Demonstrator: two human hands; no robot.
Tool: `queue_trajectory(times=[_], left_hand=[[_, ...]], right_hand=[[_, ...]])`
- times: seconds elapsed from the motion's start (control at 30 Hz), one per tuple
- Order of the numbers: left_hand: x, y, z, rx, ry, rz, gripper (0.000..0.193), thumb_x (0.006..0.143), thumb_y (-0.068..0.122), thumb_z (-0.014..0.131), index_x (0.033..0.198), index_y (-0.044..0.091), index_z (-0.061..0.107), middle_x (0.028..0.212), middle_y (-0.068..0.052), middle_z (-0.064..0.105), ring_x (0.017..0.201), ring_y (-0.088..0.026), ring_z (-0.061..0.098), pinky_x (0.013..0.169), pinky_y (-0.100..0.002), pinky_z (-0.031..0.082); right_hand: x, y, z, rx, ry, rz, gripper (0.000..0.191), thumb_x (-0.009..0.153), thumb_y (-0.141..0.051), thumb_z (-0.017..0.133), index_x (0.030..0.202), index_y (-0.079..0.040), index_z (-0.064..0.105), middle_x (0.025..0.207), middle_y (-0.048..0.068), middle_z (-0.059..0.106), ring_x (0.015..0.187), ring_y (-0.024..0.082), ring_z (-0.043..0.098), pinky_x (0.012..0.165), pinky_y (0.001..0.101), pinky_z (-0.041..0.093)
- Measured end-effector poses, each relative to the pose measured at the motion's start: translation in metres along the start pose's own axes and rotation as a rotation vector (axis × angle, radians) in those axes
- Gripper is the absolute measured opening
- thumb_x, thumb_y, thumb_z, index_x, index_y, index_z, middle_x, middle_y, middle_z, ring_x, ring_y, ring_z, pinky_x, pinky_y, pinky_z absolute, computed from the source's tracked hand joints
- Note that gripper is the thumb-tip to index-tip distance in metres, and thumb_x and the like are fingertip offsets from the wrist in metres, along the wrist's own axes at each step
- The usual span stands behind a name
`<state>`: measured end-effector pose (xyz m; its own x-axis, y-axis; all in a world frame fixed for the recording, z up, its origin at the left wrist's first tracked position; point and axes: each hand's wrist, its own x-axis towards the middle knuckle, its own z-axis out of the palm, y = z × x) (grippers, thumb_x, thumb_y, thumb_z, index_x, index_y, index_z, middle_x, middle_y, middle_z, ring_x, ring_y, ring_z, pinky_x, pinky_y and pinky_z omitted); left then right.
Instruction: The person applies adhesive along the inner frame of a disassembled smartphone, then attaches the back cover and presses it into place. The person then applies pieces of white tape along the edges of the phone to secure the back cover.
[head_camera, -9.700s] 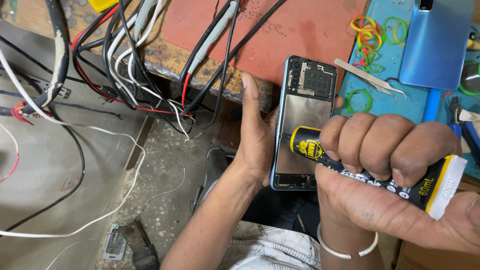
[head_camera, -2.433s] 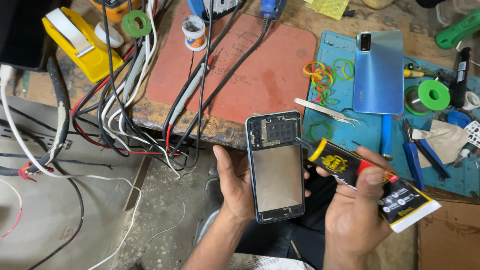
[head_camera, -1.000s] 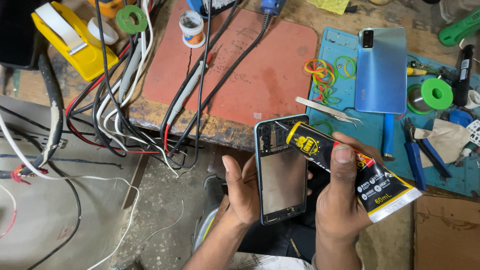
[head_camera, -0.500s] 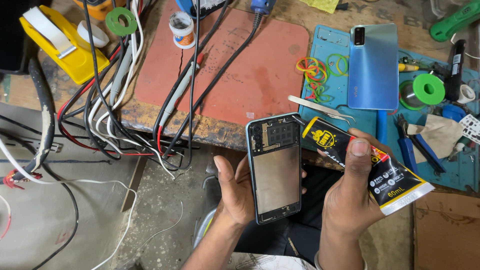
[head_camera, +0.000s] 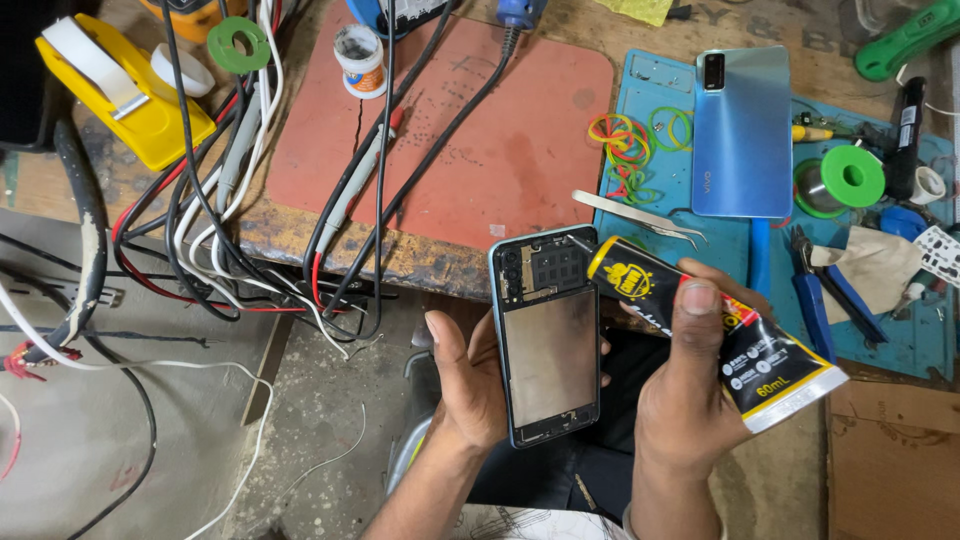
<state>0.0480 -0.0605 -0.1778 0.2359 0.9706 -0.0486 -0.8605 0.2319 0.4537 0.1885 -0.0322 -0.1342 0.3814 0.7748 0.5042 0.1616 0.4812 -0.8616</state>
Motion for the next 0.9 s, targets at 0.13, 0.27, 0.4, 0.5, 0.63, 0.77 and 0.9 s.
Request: queue_trajectory(times=[0.13,0.27,0.4,0.5,0.63,0.77,0.9], left_hand=[[0.001,0.000,-0.001,-0.038,0.013,-0.016,0.132,0.072,0.097,0.036,0.150,-0.009,0.043,0.124,-0.028,0.064,0.109,-0.037,0.069,0.093,-0.055,0.059],[0.001,0.000,-0.001,-0.038,-0.007,-0.011,0.131,0.074,0.098,0.037,0.150,-0.009,0.044,0.122,-0.030,0.065,0.107,-0.038,0.069,0.093,-0.054,0.059],[0.001,0.000,-0.001,-0.032,0.022,-0.014,0.131,0.073,0.097,0.036,0.149,-0.008,0.044,0.121,-0.030,0.065,0.106,-0.038,0.069,0.092,-0.054,0.060],[0.001,0.000,-0.001,-0.017,0.010,-0.002,0.131,0.075,0.098,0.035,0.150,-0.010,0.044,0.120,-0.031,0.065,0.104,-0.039,0.070,0.091,-0.054,0.060],[0.001,0.000,0.001,-0.037,0.019,-0.009,0.130,0.075,0.097,0.034,0.150,-0.009,0.044,0.119,-0.031,0.066,0.103,-0.039,0.070,0.090,-0.053,0.060],[0.001,0.004,0.006,-0.050,-0.015,0.013,0.130,0.078,0.097,0.033,0.151,-0.009,0.044,0.122,-0.029,0.065,0.106,-0.038,0.069,0.091,-0.055,0.060],[0.004,0.011,0.015,-0.220,0.013,-0.020,0.128,0.076,0.097,0.026,0.153,-0.004,0.043,0.129,-0.024,0.063,0.108,-0.038,0.069,0.088,-0.060,0.060]], right_hand=[[0.006,0.006,-0.005,0.149,0.084,-0.011,0.022,0.112,-0.008,0.074,0.125,0.002,0.060,0.113,0.013,0.070,0.100,0.014,0.065,0.100,0.0289,0.054],[0.007,0.010,-0.006,0.221,0.134,0.001,0.029,0.109,-0.004,0.076,0.129,0.002,0.057,0.112,0.015,0.070,0.099,0.016,0.068,0.101,0.0327,0.058],[0.006,0.012,-0.006,0.173,0.119,0.015,0.020,0.111,-0.006,0.076,0.121,0.005,0.063,0.111,0.014,0.071,0.098,0.015,0.066,0.098,0.0301,0.055],[0.005,0.014,-0.009,0.095,0.086,0.024,0.018,0.113,-0.010,0.075,0.116,0.007,0.067,0.111,0.011,0.071,0.098,0.013,0.064,0.095,0.0262,0.051],[0.003,0.011,-0.012,0.075,0.073,0.019,0.019,0.112,-0.011,0.075,0.115,0.005,0.066,0.112,0.009,0.071,0.099,0.012,0.064,0.100,0.0263,0.053],[-0.001,0.003,-0.015,0.038,0.041,0.024,0.017,0.109,-0.012,0.073,0.118,0.002,0.068,0.110,0.008,0.070,0.101,0.012,0.065,0.103,0.0280,0.052],[-0.006,-0.002,-0.029,0.442,0.204,0.303,0.022,0.097,-0.015,0.073,0.117,-0.009,0.065,0.108,0.008,0.073,0.091,0.019,0.071,0.086,0.0480,0.056]])
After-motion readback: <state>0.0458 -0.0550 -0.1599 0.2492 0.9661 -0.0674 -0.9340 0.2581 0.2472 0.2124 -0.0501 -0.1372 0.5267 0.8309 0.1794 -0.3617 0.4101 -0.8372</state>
